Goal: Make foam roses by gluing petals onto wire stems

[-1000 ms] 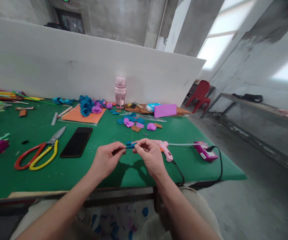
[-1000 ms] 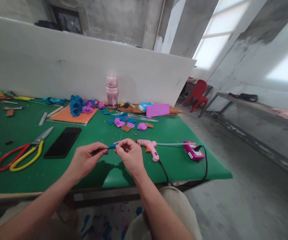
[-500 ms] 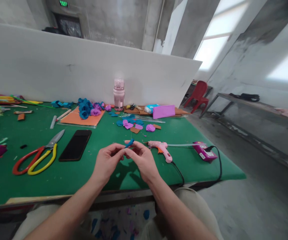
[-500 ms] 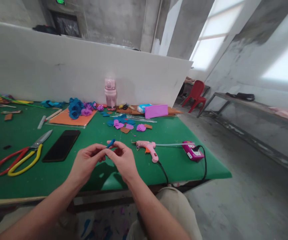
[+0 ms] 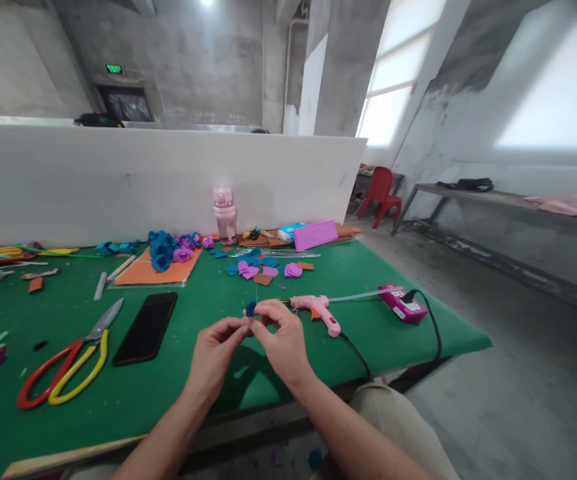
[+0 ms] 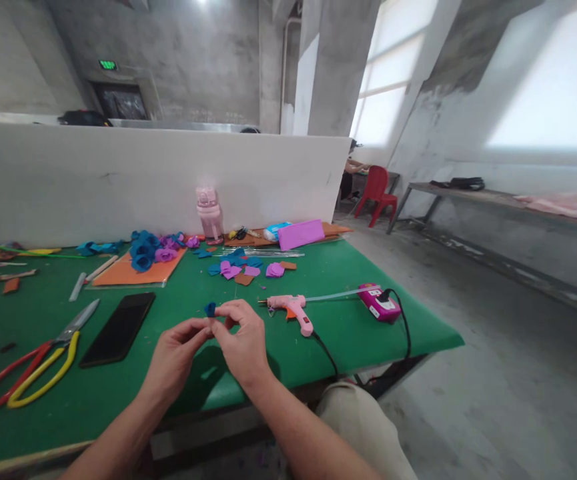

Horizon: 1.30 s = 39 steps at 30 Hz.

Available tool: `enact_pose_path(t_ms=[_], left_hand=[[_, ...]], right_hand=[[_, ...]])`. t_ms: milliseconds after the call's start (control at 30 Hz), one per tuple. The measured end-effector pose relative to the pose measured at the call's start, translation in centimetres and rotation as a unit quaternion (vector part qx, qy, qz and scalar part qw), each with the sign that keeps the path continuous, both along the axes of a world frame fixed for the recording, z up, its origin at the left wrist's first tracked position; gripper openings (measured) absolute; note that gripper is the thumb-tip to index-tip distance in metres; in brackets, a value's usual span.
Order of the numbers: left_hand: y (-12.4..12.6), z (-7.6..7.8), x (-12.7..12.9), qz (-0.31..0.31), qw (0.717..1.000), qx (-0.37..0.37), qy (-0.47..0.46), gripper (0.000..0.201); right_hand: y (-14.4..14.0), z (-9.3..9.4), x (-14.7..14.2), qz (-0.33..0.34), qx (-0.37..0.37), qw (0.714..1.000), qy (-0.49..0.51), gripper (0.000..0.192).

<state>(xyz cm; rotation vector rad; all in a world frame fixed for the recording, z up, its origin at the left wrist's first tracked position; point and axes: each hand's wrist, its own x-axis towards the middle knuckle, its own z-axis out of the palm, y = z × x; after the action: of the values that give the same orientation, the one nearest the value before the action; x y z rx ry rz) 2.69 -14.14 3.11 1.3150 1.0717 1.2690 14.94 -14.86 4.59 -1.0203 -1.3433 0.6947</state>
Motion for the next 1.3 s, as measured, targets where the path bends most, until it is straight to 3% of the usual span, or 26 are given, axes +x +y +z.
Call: enact_pose_path(t_ms=[433,633,867,1133,1300], left_hand=[[0.4,-1.6,0.6,-0.031,0.995,-0.031,-0.094,0.009],[0.5,-1.4,0.6,-0.041,0.997,-0.039,-0.055,0.014],[0.4,-1.0,0.9,-0.034,0.998,-0.021,-0.045,0.017],[-1.9,1.6,1.8,-0.007,0.999,0.048,0.0,0.019],[-4.8,1.6,1.6,-0.016,0.998,0.046,0.026,0.02]], right_hand=[[0.4,-0.4,-0.1,-0.025,0.001,0.999,-0.03,0.005],[0.5,-0.4,-0.1,-0.053,0.009,0.998,-0.025,0.007],[1.0,-1.3,-0.1,0.066,-0.091,0.99,0.088,0.022],[-0.6,0.5,0.5,0.055,-0.019,0.996,0.063,0.022],[-3.6,-0.5,0.5,0.045,-0.008,0.996,0.071,0.022]])
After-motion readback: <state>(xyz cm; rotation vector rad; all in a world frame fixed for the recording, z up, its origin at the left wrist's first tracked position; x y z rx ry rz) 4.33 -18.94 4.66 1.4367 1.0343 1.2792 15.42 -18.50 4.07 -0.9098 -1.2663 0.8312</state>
